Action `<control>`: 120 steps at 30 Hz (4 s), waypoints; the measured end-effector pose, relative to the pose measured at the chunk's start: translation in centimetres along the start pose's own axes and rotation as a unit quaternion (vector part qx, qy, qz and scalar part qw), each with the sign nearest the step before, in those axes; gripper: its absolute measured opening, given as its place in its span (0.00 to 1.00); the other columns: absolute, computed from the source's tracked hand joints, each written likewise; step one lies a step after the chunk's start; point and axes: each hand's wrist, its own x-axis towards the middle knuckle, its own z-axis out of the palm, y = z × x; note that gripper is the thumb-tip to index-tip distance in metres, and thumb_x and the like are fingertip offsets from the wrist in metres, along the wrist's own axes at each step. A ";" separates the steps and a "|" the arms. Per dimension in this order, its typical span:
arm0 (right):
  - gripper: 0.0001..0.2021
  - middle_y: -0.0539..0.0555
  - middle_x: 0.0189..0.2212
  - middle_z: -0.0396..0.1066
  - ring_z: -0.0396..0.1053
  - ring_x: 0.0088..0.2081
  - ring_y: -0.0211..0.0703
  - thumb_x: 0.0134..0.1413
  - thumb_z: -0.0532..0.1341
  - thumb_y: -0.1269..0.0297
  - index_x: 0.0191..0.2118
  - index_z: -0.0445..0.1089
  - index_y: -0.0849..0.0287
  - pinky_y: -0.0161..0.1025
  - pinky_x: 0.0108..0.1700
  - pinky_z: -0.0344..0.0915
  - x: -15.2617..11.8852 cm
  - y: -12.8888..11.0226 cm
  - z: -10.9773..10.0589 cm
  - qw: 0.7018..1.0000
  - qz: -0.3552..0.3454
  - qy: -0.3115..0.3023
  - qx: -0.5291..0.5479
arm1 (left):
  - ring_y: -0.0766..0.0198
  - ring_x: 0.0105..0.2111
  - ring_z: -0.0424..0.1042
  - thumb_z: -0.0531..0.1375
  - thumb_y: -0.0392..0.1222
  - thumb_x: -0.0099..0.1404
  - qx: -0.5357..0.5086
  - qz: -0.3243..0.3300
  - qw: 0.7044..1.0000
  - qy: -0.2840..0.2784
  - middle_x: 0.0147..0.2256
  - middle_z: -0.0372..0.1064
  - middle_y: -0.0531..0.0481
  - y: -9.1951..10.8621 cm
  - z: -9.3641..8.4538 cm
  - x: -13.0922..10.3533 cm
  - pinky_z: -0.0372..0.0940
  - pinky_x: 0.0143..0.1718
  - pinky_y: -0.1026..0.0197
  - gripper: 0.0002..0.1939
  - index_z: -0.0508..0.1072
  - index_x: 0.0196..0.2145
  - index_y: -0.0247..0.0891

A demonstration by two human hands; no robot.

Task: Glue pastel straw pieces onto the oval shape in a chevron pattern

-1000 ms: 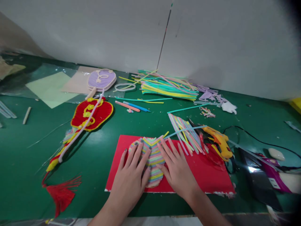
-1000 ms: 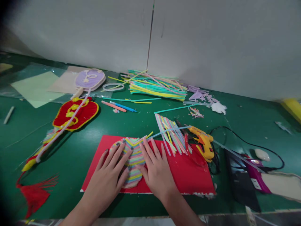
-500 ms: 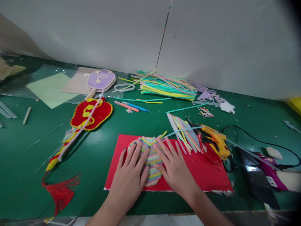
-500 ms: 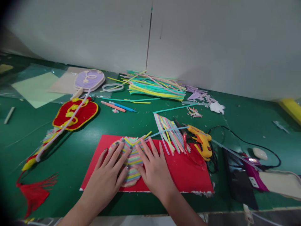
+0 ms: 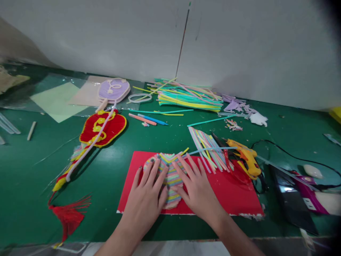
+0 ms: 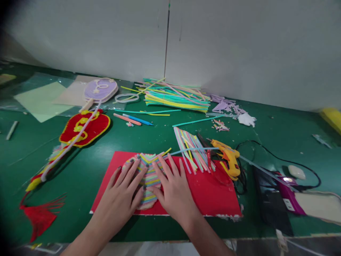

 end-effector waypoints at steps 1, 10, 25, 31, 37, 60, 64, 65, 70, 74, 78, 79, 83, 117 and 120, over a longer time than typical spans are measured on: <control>0.29 0.52 0.68 0.40 0.39 0.67 0.57 0.63 0.48 0.51 0.67 0.46 0.53 0.60 0.60 0.53 0.0 0.0 0.0 1.000 0.002 0.001 0.000 | 0.48 0.62 0.53 0.50 0.42 0.67 -0.001 0.002 1.000 0.002 0.64 0.51 0.43 -0.1 0.1 0.0 0.56 0.57 0.42 0.25 0.60 0.61 0.42; 0.29 0.50 0.68 0.39 0.38 0.67 0.55 0.64 0.47 0.51 0.67 0.43 0.52 0.60 0.61 0.49 0.0 0.2 0.4 1.000 -0.002 0.018 0.005 | 0.48 0.64 0.50 0.50 0.42 0.66 -0.010 0.016 1.000 0.006 0.65 0.47 0.40 -0.3 0.0 0.5 0.52 0.59 0.39 0.23 0.63 0.58 0.39; 0.27 0.51 0.67 0.43 0.41 0.67 0.55 0.64 0.47 0.50 0.65 0.50 0.53 0.63 0.63 0.45 0.0 0.0 0.4 0.999 -0.001 0.029 0.045 | 0.54 0.64 0.51 0.49 0.44 0.67 -0.045 0.050 0.997 -0.033 0.65 0.49 0.43 -1.2 0.0 1.2 0.49 0.61 0.40 0.23 0.61 0.58 0.38; 0.20 0.58 0.58 0.62 0.58 0.60 0.44 0.65 0.46 0.59 0.59 0.61 0.55 0.46 0.58 0.58 -0.6 2.9 -1.1 0.962 0.062 0.216 0.155 | 0.55 0.64 0.50 0.48 0.44 0.68 -0.067 0.042 0.997 -0.027 0.65 0.46 0.43 -1.2 0.2 1.2 0.49 0.62 0.42 0.22 0.61 0.58 0.38; 0.17 0.63 0.36 0.71 0.68 0.41 0.52 0.58 0.52 0.54 0.35 0.71 0.62 0.46 0.44 0.62 -4.0 13.3 -4.4 0.870 0.395 0.293 -0.010 | 0.57 0.65 0.46 0.48 0.43 0.68 -0.088 0.033 0.995 -0.041 0.66 0.44 0.45 -1.5 0.0 1.1 0.45 0.63 0.43 0.25 0.55 0.62 0.38; 0.23 0.64 0.38 0.73 0.71 0.37 0.54 0.61 0.46 0.49 0.51 0.61 0.61 0.42 0.35 0.60 -2.9 9.0 -9.2 0.829 0.455 0.313 0.087 | 0.54 0.64 0.50 0.50 0.42 0.67 -0.279 -0.065 0.950 0.125 0.65 0.45 0.36 -2.8 -1.8 1.9 0.56 0.59 0.50 0.23 0.62 0.58 0.35; 0.28 0.62 0.39 0.74 0.72 0.39 0.53 0.56 0.49 0.42 0.52 0.62 0.60 0.41 0.36 0.61 -1.5 4.9 -6.2 0.870 0.426 0.213 0.130 | 0.55 0.52 0.67 0.52 0.43 0.65 -0.385 -0.124 0.882 0.243 0.51 0.67 0.38 -5.6 -4.1 6.2 0.63 0.53 0.53 0.16 0.71 0.45 0.33; 0.29 0.62 0.40 0.74 0.72 0.40 0.53 0.54 0.51 0.41 0.52 0.62 0.60 0.40 0.36 0.62 -1.1 4.1 -5.3 0.877 0.413 0.204 0.138 | 0.57 0.46 0.72 0.52 0.43 0.65 -0.428 -0.121 0.863 0.242 0.44 0.72 0.39 -6.2 -4.3 7.6 0.65 0.50 0.55 0.15 0.72 0.42 0.32; 0.30 0.64 0.47 0.71 0.72 0.43 0.56 0.53 0.54 0.43 0.54 0.61 0.61 0.42 0.35 0.65 0.7 1.8 -1.6 0.899 0.365 0.217 0.107 | 0.63 0.33 0.73 0.52 0.41 0.65 -0.447 -0.061 0.878 0.161 0.33 0.73 0.48 -6.9 -3.7 13.8 0.67 0.39 0.60 0.12 0.72 0.41 0.35; 0.32 0.64 0.44 0.73 0.72 0.41 0.56 0.51 0.55 0.41 0.54 0.61 0.62 0.42 0.33 0.66 0.9 2.0 -0.2 0.892 0.370 0.245 0.081 | 0.61 0.37 0.70 0.54 0.40 0.64 -0.315 0.072 0.941 0.101 0.36 0.71 0.48 -6.7 -2.9 15.1 0.64 0.41 0.60 0.09 0.73 0.36 0.37; 0.36 0.64 0.44 0.73 0.72 0.41 0.55 0.47 0.56 0.38 0.54 0.61 0.62 0.42 0.33 0.67 0.8 2.5 0.5 0.888 0.368 0.263 0.077 | 0.62 0.34 0.69 0.55 0.39 0.64 -0.266 0.141 0.954 0.015 0.34 0.69 0.49 -7.6 -3.0 13.9 0.62 0.37 0.61 0.08 0.74 0.33 0.38; 0.36 0.64 0.43 0.73 0.72 0.41 0.55 0.47 0.56 0.37 0.54 0.62 0.61 0.42 0.34 0.67 0.8 2.6 0.6 0.888 0.369 0.262 0.078 | 0.62 0.35 0.69 0.56 0.40 0.64 -0.260 0.162 0.952 -0.003 0.34 0.69 0.49 -8.0 -3.1 13.4 0.62 0.38 0.61 0.07 0.74 0.33 0.39; 0.33 0.63 0.43 0.73 0.72 0.42 0.54 0.49 0.56 0.38 0.52 0.64 0.61 0.43 0.36 0.68 1.0 2.7 0.9 0.887 0.372 0.260 0.082 | 0.63 0.35 0.69 0.59 0.43 0.62 -0.302 0.162 0.937 -0.064 0.34 0.69 0.50 -9.7 -2.9 11.4 0.62 0.36 0.62 0.06 0.75 0.33 0.40; 0.26 0.64 0.38 0.71 0.71 0.39 0.53 0.54 0.58 0.47 0.49 0.68 0.65 0.44 0.37 0.68 0.5 2.1 0.5 0.868 0.320 0.379 -0.032 | 0.64 0.31 0.67 0.57 0.46 0.63 -0.411 0.012 0.910 -0.050 0.33 0.69 0.51 -10.8 1.0 9.7 0.61 0.33 0.62 0.10 0.72 0.34 0.38; 0.24 0.64 0.38 0.72 0.71 0.39 0.52 0.55 0.59 0.50 0.49 0.67 0.66 0.41 0.36 0.68 0.4 0.9 0.1 0.874 0.288 0.382 -0.088 | 0.63 0.36 0.68 0.58 0.46 0.62 -0.417 0.077 0.903 -0.075 0.36 0.67 0.49 -11.2 0.5 9.8 0.63 0.39 0.60 0.09 0.72 0.34 0.38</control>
